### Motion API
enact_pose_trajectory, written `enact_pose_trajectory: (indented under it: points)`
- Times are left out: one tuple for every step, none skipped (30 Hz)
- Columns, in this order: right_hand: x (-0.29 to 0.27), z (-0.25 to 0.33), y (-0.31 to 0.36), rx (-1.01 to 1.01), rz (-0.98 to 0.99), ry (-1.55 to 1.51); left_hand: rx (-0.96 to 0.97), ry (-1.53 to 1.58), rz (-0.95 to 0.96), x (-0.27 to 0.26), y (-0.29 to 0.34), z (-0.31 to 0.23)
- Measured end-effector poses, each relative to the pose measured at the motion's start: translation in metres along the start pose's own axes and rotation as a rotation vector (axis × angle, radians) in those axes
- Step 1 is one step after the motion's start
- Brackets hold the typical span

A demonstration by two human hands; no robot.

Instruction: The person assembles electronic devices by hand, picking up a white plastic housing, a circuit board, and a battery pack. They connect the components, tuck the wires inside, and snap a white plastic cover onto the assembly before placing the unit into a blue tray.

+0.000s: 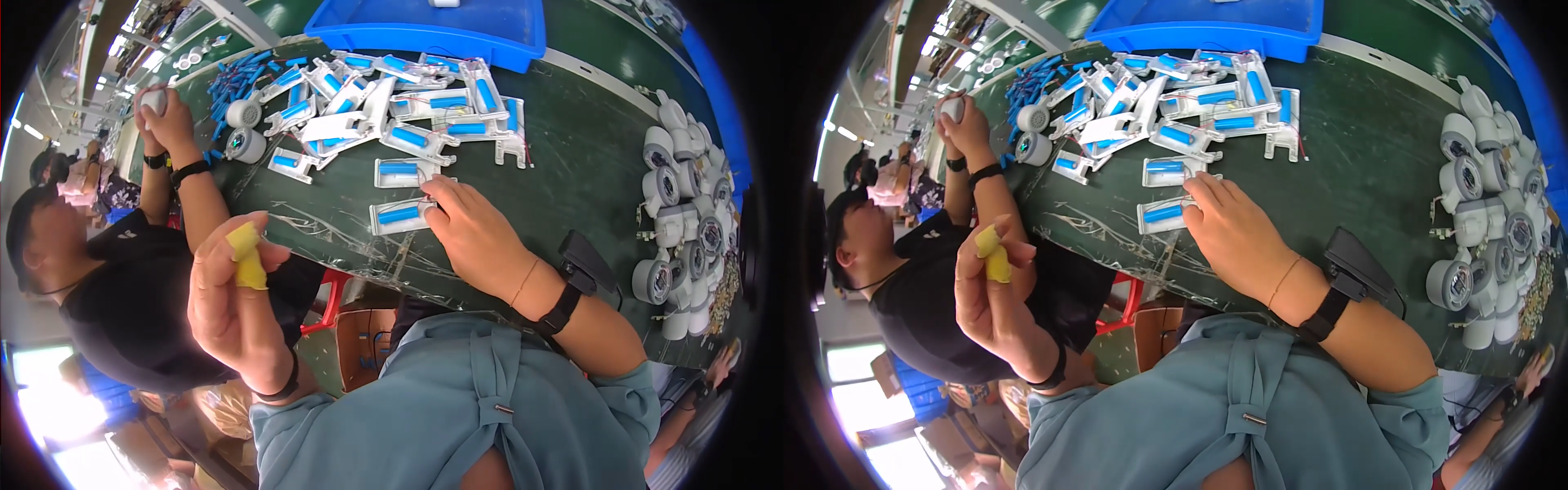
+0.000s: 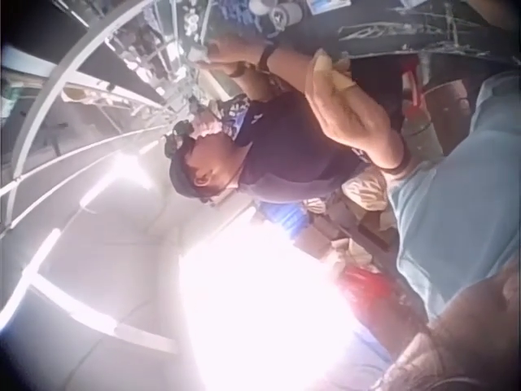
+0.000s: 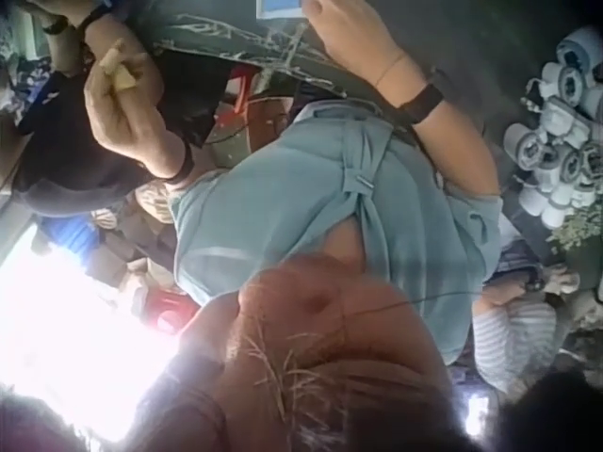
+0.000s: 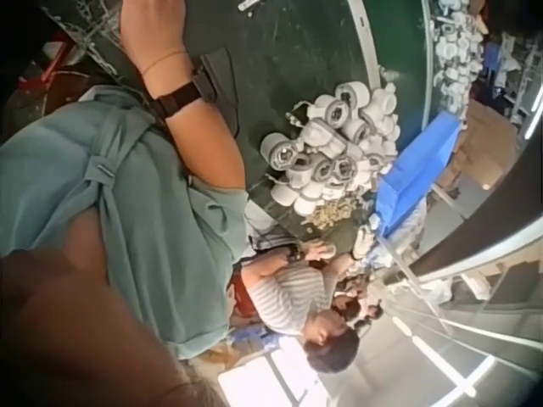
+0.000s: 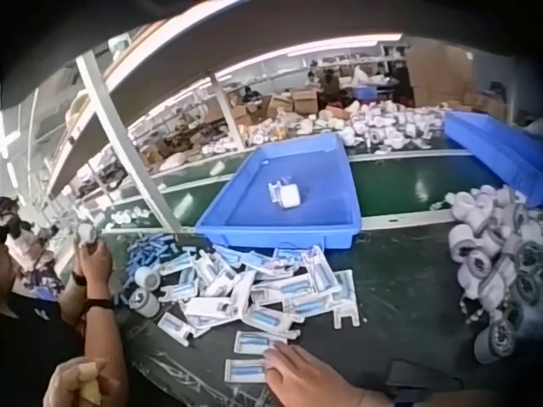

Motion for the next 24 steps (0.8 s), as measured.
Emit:
enact_pose_trajectory:
  points:
    - [-0.004, -0.001, 0.005, 0.016, -0.003, 0.015, -0.015, 0.090, 0.034, 0.013, -0.001, -0.003]
    - [-0.007, -0.002, 0.009, 0.032, -0.008, -0.022, -0.027, 0.182, 0.071, 0.026, -0.001, -0.007]
    - [-0.010, -0.003, 0.014, 0.049, -0.017, -0.058, -0.074, 0.240, 0.129, 0.041, 0.000, -0.007]
    - [-0.018, -0.005, 0.017, 0.065, -0.030, -0.032, -0.050, 0.260, 0.296, 0.062, 0.001, -0.004]
    - [-0.022, -0.004, 0.021, 0.088, -0.057, -0.060, -0.021, 0.170, 0.430, 0.081, 0.007, 0.003]
    - [-0.027, -0.005, 0.026, 0.110, -0.084, -0.088, 0.013, 0.078, 0.563, 0.101, 0.013, 0.010]
    - [-0.031, -0.004, 0.032, 0.106, -0.071, -0.071, 0.032, 0.027, 0.631, 0.116, 0.016, 0.011]
    - [-0.040, -0.002, 0.039, 0.127, -0.082, -0.058, 0.051, -0.026, 0.697, 0.131, 0.020, 0.011]
    - [-0.049, -0.003, 0.047, 0.192, -0.077, -0.083, -0.046, -0.112, 0.743, 0.138, 0.027, 0.022]
    - [-0.058, -0.007, 0.057, 0.254, -0.075, -0.105, 0.028, -0.176, 0.806, 0.146, 0.032, 0.026]
    - [-0.065, -0.010, 0.070, 0.301, -0.081, -0.162, 0.044, -0.193, 0.835, 0.150, 0.037, 0.032]
    - [-0.074, -0.010, 0.081, 0.317, -0.089, -0.153, 0.059, -0.209, 0.862, 0.153, 0.041, 0.037]
    - [-0.082, -0.012, 0.094, 0.363, -0.103, -0.191, 0.072, -0.194, 0.875, 0.156, 0.044, 0.039]
    - [-0.090, -0.013, 0.106, 0.405, -0.114, -0.230, 0.085, -0.232, 0.867, 0.157, 0.044, 0.042]
    - [-0.100, -0.013, 0.116, 0.421, -0.121, -0.221, 0.097, -0.270, 0.857, 0.159, 0.046, 0.044]
    - [-0.107, -0.019, 0.129, 0.517, -0.131, -0.285, 0.105, -0.259, 0.865, 0.162, 0.050, 0.044]
    - [-0.111, -0.024, 0.141, 0.610, -0.142, -0.349, 0.022, -0.243, 0.860, 0.164, 0.051, 0.050]
    - [-0.115, -0.025, 0.150, 0.620, -0.149, -0.342, -0.062, -0.229, 0.854, 0.167, 0.052, 0.055]
    - [-0.119, -0.028, 0.162, 0.691, -0.205, -0.396, -0.074, -0.204, 0.865, 0.171, 0.051, 0.053]
    - [-0.122, -0.031, 0.174, 0.760, -0.263, -0.449, -0.067, -0.190, 0.878, 0.177, 0.051, 0.054]
    - [-0.126, -0.031, 0.183, 0.761, -0.337, -0.425, -0.217, -0.116, 0.806, 0.178, 0.049, 0.064]
    - [-0.126, -0.030, 0.193, 0.784, -0.347, -0.409, -0.366, -0.035, 0.739, 0.182, 0.049, 0.074]
    - [-0.124, -0.033, 0.210, 0.900, -0.405, -0.507, -0.408, -0.021, 0.771, 0.190, 0.048, 0.076]
    - [-0.122, -0.034, 0.226, 1.015, -0.469, -0.602, -0.483, 0.052, 0.746, 0.193, 0.050, 0.088]
Point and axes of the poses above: each hand's wrist, its own y-axis away from the middle knuckle, its own x-axis out of the palm, z = x × y, the point moved 8 cm from there along -y, towards the middle knuckle, and after that the axes turned 1 degree about -z, right-handed, at the moved point
